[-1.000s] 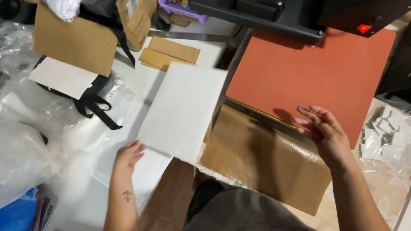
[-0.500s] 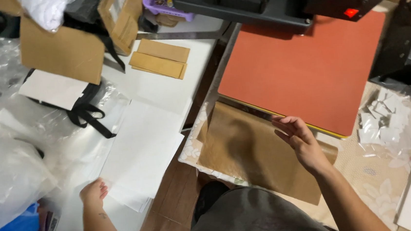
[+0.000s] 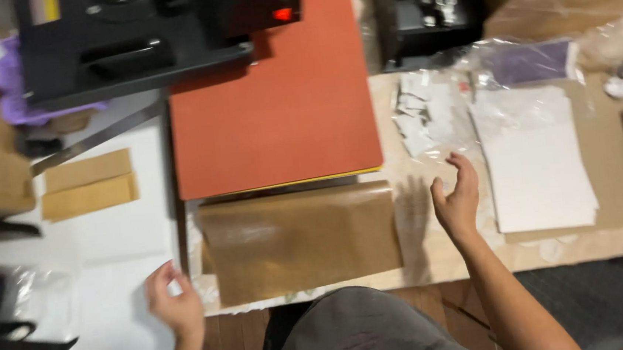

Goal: Adjusting the pressure of a heat press machine and placing a substrate and protective sheet on the bed.

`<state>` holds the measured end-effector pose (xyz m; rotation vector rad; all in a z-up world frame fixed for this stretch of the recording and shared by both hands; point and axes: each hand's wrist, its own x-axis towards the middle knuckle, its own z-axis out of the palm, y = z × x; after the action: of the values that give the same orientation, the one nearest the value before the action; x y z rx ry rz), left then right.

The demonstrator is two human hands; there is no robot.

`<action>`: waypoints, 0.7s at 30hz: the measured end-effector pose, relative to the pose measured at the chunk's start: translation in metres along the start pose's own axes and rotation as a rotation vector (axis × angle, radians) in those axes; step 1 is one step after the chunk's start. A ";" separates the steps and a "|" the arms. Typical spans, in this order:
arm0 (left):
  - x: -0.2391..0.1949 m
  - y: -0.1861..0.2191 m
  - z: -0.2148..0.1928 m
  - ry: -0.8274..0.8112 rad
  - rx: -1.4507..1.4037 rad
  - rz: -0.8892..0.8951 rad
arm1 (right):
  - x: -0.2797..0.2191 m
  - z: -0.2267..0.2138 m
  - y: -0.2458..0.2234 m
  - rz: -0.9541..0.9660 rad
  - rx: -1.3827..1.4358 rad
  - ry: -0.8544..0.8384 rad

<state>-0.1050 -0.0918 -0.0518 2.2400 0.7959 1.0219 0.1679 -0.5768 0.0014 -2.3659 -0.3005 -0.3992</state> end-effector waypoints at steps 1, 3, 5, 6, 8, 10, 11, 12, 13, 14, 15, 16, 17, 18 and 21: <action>0.003 0.036 0.025 -0.114 -0.038 0.207 | 0.000 -0.005 0.032 0.009 -0.146 0.029; 0.008 0.118 0.061 -0.230 -0.115 0.356 | -0.007 -0.014 0.086 0.110 -0.260 -0.004; 0.003 0.174 0.096 -0.340 -0.185 0.500 | -0.012 -0.027 0.115 0.210 -0.363 -0.048; -0.003 0.188 0.113 -0.416 -0.243 0.615 | -0.013 -0.035 0.117 0.310 -0.400 -0.081; -0.013 0.218 0.143 -0.493 -0.306 0.743 | -0.013 -0.045 0.124 0.417 -0.432 -0.102; -0.022 0.248 0.165 -0.524 -0.463 0.861 | -0.012 -0.051 0.132 0.408 -0.474 -0.194; -0.025 0.258 0.171 -0.531 -0.467 0.866 | -0.012 -0.054 0.134 0.417 -0.474 -0.191; -0.029 0.269 0.178 -0.537 -0.504 0.864 | -0.012 -0.055 0.136 0.411 -0.514 -0.218; -0.034 0.278 0.183 -0.544 -0.539 0.859 | -0.012 -0.057 0.137 0.405 -0.554 -0.248; -0.037 0.284 0.184 -0.552 -0.541 0.861 | -0.012 -0.059 0.134 0.413 -0.553 -0.249; -0.039 0.290 0.186 -0.585 -0.553 0.828 | -0.009 -0.061 0.131 0.405 -0.591 -0.292; -0.041 0.296 0.189 -0.619 -0.564 0.794 | -0.006 -0.063 0.128 0.397 -0.628 -0.337; -0.043 0.303 0.191 -0.616 -0.564 0.797 | -0.011 -0.061 0.139 0.396 -0.628 -0.333; -0.044 0.308 0.193 -0.647 -0.599 0.727 | -0.016 -0.058 0.150 0.323 -0.710 -0.373; -0.045 0.332 0.197 -0.749 -0.623 0.564 | -0.024 -0.054 0.158 0.235 -0.831 -0.456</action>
<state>0.1218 -0.3928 0.0417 2.0427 -0.4423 0.4541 0.1859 -0.7301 -0.0655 -3.2576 -0.0490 0.1882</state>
